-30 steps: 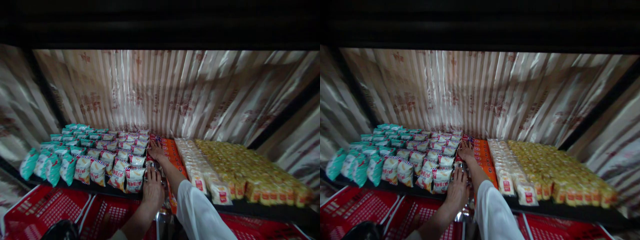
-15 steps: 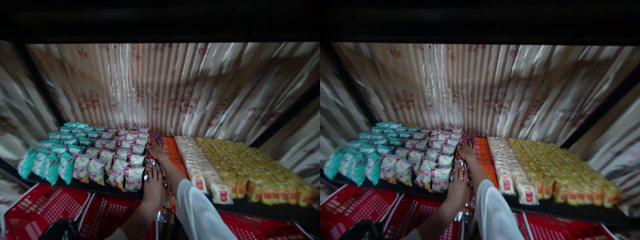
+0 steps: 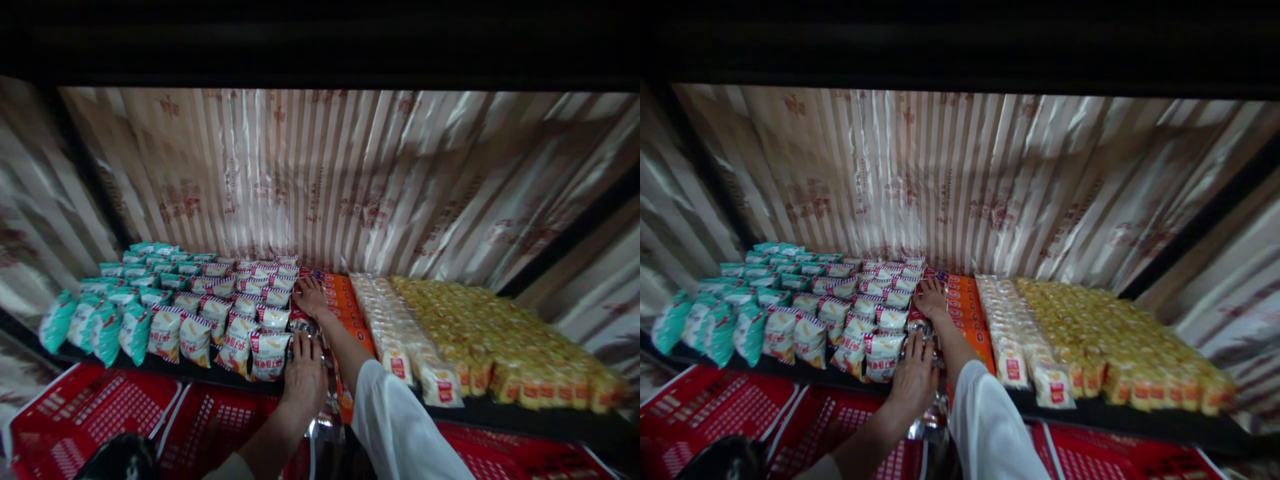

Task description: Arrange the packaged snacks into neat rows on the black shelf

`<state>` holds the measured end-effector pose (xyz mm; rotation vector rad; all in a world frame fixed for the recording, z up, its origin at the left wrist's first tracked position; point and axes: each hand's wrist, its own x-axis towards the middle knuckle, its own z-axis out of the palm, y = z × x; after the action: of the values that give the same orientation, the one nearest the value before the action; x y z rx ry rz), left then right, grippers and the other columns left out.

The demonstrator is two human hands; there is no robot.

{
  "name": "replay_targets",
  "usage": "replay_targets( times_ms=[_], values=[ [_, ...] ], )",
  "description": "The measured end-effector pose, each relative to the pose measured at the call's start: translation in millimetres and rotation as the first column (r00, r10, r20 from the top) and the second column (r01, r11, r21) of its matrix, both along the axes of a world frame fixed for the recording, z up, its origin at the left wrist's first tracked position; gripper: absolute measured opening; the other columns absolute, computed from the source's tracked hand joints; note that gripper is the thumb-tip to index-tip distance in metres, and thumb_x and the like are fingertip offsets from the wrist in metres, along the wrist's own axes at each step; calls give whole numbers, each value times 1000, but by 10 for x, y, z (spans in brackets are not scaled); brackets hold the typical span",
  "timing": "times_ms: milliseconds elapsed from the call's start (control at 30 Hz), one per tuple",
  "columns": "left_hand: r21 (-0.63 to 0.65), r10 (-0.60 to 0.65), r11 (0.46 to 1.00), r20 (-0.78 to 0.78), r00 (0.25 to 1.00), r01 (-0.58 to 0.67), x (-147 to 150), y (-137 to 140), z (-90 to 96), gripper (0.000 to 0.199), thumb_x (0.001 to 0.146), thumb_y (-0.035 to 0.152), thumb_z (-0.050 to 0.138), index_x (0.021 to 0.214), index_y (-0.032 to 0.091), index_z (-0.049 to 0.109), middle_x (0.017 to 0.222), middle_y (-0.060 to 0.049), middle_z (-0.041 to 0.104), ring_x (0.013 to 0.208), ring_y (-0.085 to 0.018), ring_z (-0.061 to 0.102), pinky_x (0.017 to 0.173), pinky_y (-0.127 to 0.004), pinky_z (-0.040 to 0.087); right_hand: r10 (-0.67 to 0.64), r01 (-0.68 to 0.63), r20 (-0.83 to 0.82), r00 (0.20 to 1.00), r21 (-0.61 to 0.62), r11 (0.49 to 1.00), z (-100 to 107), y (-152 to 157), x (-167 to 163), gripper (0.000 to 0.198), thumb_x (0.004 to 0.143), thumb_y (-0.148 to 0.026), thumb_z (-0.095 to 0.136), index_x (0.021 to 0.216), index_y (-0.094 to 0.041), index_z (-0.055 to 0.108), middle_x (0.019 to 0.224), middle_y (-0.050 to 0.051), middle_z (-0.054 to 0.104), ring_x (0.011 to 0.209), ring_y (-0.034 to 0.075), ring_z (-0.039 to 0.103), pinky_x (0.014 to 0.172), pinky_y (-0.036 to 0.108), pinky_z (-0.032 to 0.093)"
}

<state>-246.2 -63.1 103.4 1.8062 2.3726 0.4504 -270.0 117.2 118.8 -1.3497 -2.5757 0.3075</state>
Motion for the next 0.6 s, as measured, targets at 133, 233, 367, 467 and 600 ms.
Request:
replay_targets(
  times_ms=[133,233,367,467,600],
  values=[
    [19,-12,1000,52,999,11,-12,-23,10,56,86,27,40,139,9,36,151,-17,23,140,-34,13,105,-46,35,-37,38,-97,995,2,999,28,7,60,49,86,-37,43,132,-19,46,148,8,33,140,23,17,113,43,14],
    [36,-14,999,70,997,12,-36,-67,54,56,85,24,42,139,9,37,153,-16,18,140,-33,11,109,-45,29,-115,113,-188,975,-18,993,25,-26,137,46,87,-36,42,127,-17,51,149,10,31,140,26,18,112,44,17],
    [22,1,1000,51,999,-2,-66,-111,106,61,84,23,45,142,11,30,154,-14,16,139,-34,16,108,-43,31,-189,172,-310,932,-82,982,-4,-122,358,46,90,-39,34,128,-18,51,143,9,40,136,21,29,111,36,24],
    [19,6,1000,27,1000,-6,-85,-139,115,64,85,23,44,145,14,25,153,-14,21,138,-32,22,107,-43,33,-226,182,-388,893,-147,972,-39,-248,578,51,92,-41,26,129,-16,49,136,9,49,131,19,39,108,31,30],
    [49,1,999,-20,1000,0,-82,-213,121,61,86,26,45,143,13,28,152,-16,21,137,-32,25,105,-41,35,-284,184,-460,841,-250,951,-112,-460,814,56,92,-45,21,133,-16,46,134,9,52,125,19,47,104,32,35]
  ],
)
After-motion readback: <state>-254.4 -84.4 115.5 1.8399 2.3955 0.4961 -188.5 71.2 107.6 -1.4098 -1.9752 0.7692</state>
